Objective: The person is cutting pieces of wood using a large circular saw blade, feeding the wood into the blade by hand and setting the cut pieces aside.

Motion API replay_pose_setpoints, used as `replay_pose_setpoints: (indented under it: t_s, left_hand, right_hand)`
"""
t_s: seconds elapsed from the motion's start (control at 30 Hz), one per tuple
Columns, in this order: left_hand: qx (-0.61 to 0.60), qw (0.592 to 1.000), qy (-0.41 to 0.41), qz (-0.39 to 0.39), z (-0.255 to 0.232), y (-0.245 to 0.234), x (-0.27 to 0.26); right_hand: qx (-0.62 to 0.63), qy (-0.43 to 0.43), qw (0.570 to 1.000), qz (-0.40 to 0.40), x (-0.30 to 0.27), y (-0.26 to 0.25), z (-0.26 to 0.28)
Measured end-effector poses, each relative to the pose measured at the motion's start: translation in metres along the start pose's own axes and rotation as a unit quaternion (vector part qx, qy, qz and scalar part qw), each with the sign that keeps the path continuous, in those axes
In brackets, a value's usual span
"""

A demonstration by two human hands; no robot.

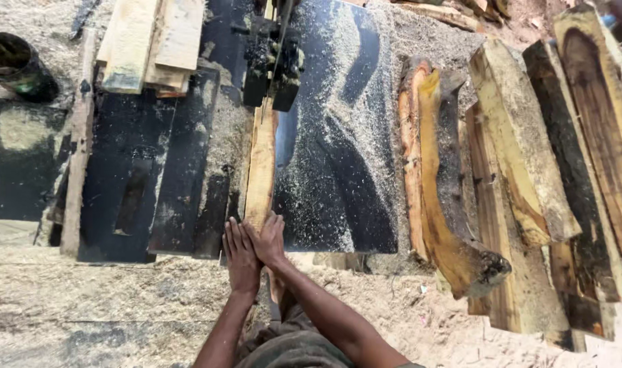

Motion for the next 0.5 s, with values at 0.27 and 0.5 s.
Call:
replay_pose_setpoints:
  t_s: [0.27, 0.5]
  left_hand:
    - [-0.185, 0.982, 0.002, -0.042, -0.001, 0.030, 0.061]
    - [-0.254, 0.966, -0.048, 0.014, -0.005, 0.025, 0.174]
  right_hand:
    - [-0.332, -0.188, 0.924, 0.014, 0.083, 0.022, -0.024]
    - [0.042, -0.186, 0.981, 0.037, 0.160, -0.086, -0.052]
Point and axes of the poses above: each hand's wrist, its own x-axis towards the middle knuckle, its own y-axis out of the palm, z = x × y, the point moved 1 cm from there along x, towards the middle knuckle, and after that the axes turned 1 degree about -z, right-handed, at the moved point
